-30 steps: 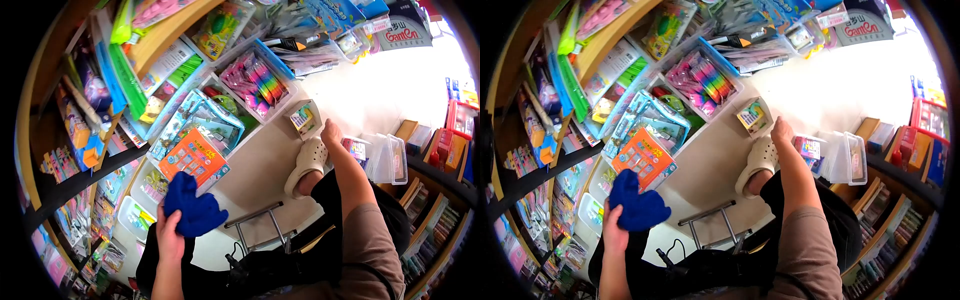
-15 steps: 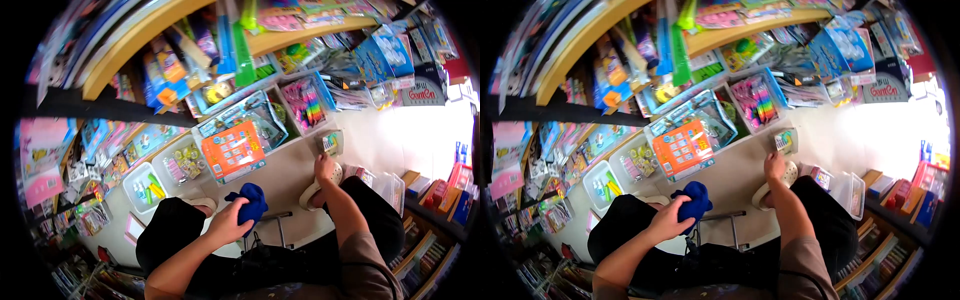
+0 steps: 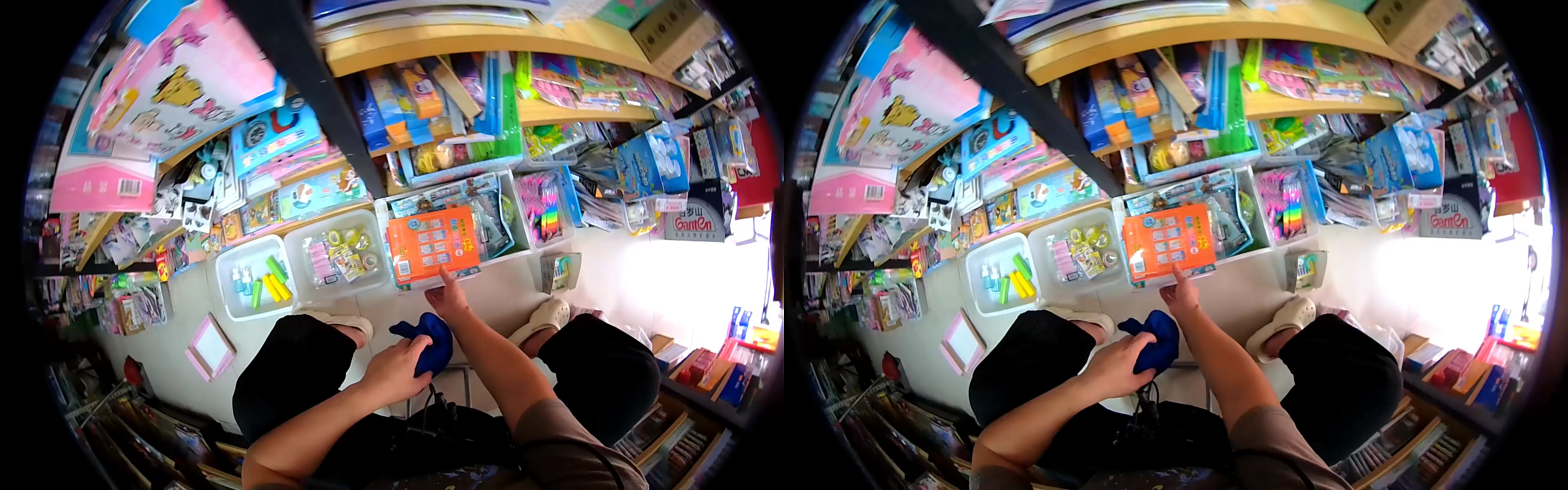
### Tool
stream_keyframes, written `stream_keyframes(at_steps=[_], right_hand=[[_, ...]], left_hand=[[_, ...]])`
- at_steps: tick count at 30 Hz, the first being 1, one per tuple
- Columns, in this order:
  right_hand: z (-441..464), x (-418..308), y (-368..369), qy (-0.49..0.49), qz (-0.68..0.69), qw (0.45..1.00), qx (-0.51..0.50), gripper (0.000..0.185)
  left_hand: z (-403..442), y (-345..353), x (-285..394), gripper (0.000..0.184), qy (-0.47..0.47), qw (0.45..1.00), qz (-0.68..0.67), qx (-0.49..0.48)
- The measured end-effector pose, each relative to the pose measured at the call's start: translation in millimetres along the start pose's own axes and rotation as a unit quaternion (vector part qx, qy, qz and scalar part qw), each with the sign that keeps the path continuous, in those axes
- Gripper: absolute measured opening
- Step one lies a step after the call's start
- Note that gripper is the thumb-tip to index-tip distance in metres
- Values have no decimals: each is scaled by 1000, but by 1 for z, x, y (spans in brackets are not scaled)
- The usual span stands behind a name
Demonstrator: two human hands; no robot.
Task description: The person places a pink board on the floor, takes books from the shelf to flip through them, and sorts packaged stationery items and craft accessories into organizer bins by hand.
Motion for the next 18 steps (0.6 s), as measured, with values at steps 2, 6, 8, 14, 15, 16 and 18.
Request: stream_keyframes(at_steps=[2, 6, 8, 14, 15, 16, 18], right_hand=[[7, 0, 6, -54, 51, 997, -18, 41], [14, -8, 18, -82, 101, 991, -37, 45], [18, -14, 25, -79, 112, 990, -36, 44], [27, -34, 19, -124, 71, 989, -27, 43], [21, -38, 18, -137, 62, 988, -43, 42], [14, -44, 17, -128, 66, 987, -72, 42], [-4, -62, 15, -110, 74, 983, -130, 40]], left_hand=[[-6, -6, -7, 46, -4, 1000, 11, 9], [-15, -11, -20, 47, 14, 999, -15, 38], [-18, -16, -26, 47, 17, 999, -19, 40], [-19, -26, -51, 43, -7, 999, -19, 32], [-19, -29, -55, 44, -14, 999, -13, 38], [-18, -31, -60, 45, -21, 999, -8, 43], [-16, -37, -67, 36, -49, 996, -24, 68]])
Point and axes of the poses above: each hand's wrist, its own z-axis towards the middle knuckle, its own y-axis out of the palm, x = y × z, the point moved 1 cm from there along z, towards the middle knuckle, and after that the axes turned 6 degrees about -y, right-handed, at the moved point
